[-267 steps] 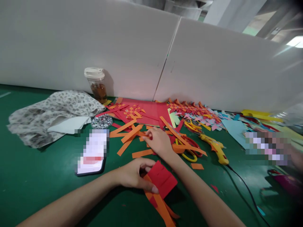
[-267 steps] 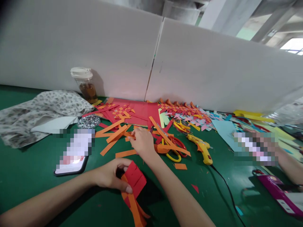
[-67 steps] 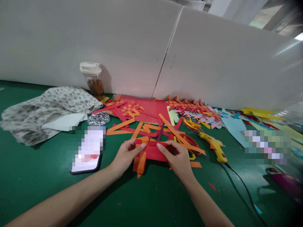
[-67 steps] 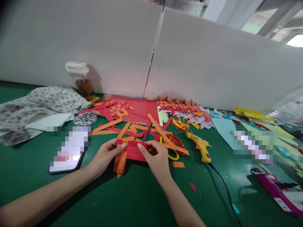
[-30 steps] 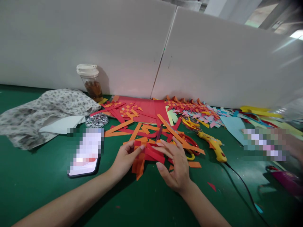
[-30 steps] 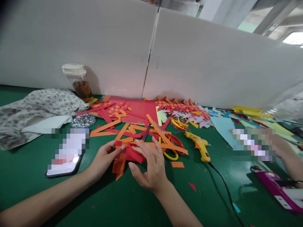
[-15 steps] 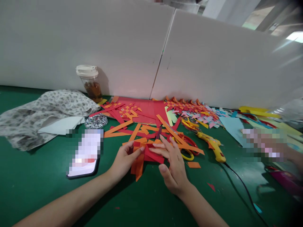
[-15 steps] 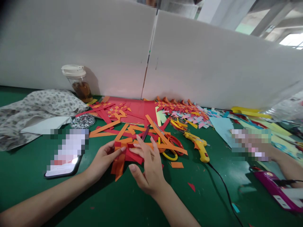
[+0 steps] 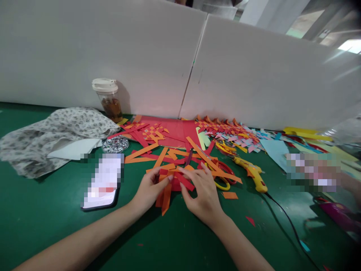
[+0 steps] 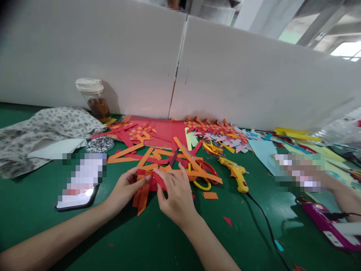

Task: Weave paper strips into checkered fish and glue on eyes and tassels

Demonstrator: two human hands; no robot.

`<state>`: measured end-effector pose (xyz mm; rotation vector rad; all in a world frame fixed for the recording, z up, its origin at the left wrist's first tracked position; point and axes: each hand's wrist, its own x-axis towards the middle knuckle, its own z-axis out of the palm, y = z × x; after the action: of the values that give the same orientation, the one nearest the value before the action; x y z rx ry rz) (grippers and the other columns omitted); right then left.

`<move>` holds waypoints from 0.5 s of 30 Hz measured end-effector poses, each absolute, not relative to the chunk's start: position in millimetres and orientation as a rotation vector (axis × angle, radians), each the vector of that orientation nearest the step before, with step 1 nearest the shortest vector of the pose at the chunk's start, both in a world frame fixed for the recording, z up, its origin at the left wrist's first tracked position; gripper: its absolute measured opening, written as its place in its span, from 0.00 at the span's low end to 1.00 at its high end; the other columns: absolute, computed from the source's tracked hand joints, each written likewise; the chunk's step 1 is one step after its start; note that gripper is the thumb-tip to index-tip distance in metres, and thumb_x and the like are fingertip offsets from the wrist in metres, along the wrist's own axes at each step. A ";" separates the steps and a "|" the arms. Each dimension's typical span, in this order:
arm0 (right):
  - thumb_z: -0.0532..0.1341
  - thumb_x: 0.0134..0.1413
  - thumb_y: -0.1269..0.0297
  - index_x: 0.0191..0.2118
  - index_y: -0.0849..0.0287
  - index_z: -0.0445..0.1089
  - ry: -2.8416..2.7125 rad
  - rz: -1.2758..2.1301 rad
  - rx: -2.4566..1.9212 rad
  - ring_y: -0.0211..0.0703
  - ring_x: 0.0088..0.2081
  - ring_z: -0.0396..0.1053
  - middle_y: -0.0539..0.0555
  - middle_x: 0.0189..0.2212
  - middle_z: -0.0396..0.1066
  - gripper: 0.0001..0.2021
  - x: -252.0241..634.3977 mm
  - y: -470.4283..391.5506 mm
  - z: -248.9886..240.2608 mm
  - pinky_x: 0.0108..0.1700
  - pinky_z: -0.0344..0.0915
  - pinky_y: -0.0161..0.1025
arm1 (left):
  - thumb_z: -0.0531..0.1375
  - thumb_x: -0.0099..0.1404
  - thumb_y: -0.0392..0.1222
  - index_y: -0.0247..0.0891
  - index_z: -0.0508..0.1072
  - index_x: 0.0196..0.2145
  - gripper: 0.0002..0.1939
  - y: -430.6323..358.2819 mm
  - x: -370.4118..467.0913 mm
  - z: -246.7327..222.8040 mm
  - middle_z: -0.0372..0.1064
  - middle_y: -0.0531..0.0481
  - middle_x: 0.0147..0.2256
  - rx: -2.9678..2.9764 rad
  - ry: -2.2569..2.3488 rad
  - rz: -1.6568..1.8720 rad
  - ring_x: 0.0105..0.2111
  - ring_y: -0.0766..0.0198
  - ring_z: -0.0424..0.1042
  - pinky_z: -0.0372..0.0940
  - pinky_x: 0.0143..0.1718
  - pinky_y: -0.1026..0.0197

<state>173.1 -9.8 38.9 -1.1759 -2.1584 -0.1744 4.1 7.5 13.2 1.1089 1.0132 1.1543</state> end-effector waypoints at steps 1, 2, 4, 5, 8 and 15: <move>0.56 0.53 0.75 0.55 0.53 0.61 -2.177 -0.161 -1.168 0.45 0.39 0.72 0.52 0.36 0.75 0.23 172.8 -10.2 38.6 0.59 0.54 0.60 | 0.65 0.55 0.49 0.36 0.72 0.31 0.13 7.5 4.3 13.6 0.70 0.51 0.29 1.108 1.003 1.161 0.30 0.63 0.68 0.63 0.33 0.63; 0.56 0.52 0.75 0.55 0.54 0.60 -2.190 -0.150 -1.160 0.45 0.40 0.72 0.53 0.39 0.75 0.23 172.6 -10.6 38.4 0.60 0.54 0.60 | 0.65 0.55 0.49 0.36 0.72 0.31 0.13 7.5 4.4 14.0 0.70 0.51 0.29 1.108 0.998 1.166 0.30 0.64 0.68 0.63 0.34 0.62; 0.55 0.52 0.76 0.56 0.54 0.59 -2.190 -0.139 -1.139 0.46 0.43 0.72 0.54 0.42 0.75 0.24 172.6 -11.1 38.3 0.60 0.53 0.60 | 0.65 0.54 0.49 0.36 0.72 0.31 0.13 7.5 4.6 15.0 0.71 0.51 0.30 1.100 1.000 1.172 0.31 0.63 0.68 0.63 0.35 0.62; 0.55 0.51 0.76 0.56 0.55 0.59 -2.184 -0.134 -1.121 0.46 0.43 0.72 0.55 0.42 0.75 0.25 172.7 -11.4 38.5 0.60 0.53 0.60 | 0.66 0.54 0.49 0.36 0.72 0.32 0.14 7.4 4.6 15.5 0.71 0.51 0.30 1.086 0.995 1.170 0.31 0.63 0.68 0.64 0.35 0.62; 0.55 0.49 0.77 0.55 0.55 0.59 -2.154 -0.130 -1.051 0.46 0.43 0.73 0.55 0.42 0.76 0.25 173.2 -12.6 40.3 0.60 0.53 0.60 | 0.67 0.53 0.49 0.36 0.72 0.32 0.15 7.2 4.3 16.7 0.72 0.50 0.31 1.013 0.945 1.158 0.33 0.61 0.70 0.65 0.37 0.60; 0.54 0.46 0.79 0.57 0.58 0.58 -2.164 -0.094 -0.995 0.46 0.46 0.72 0.57 0.45 0.75 0.29 172.0 -17.0 43.8 0.63 0.48 0.60 | 0.67 0.53 0.49 0.36 0.73 0.33 0.14 6.3 4.3 17.5 0.72 0.50 0.31 1.016 0.956 1.170 0.33 0.62 0.71 0.66 0.36 0.62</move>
<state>172.0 -17.0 43.8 -0.9950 -2.1639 -0.0937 4.3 6.3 17.5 1.0162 0.9557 1.1705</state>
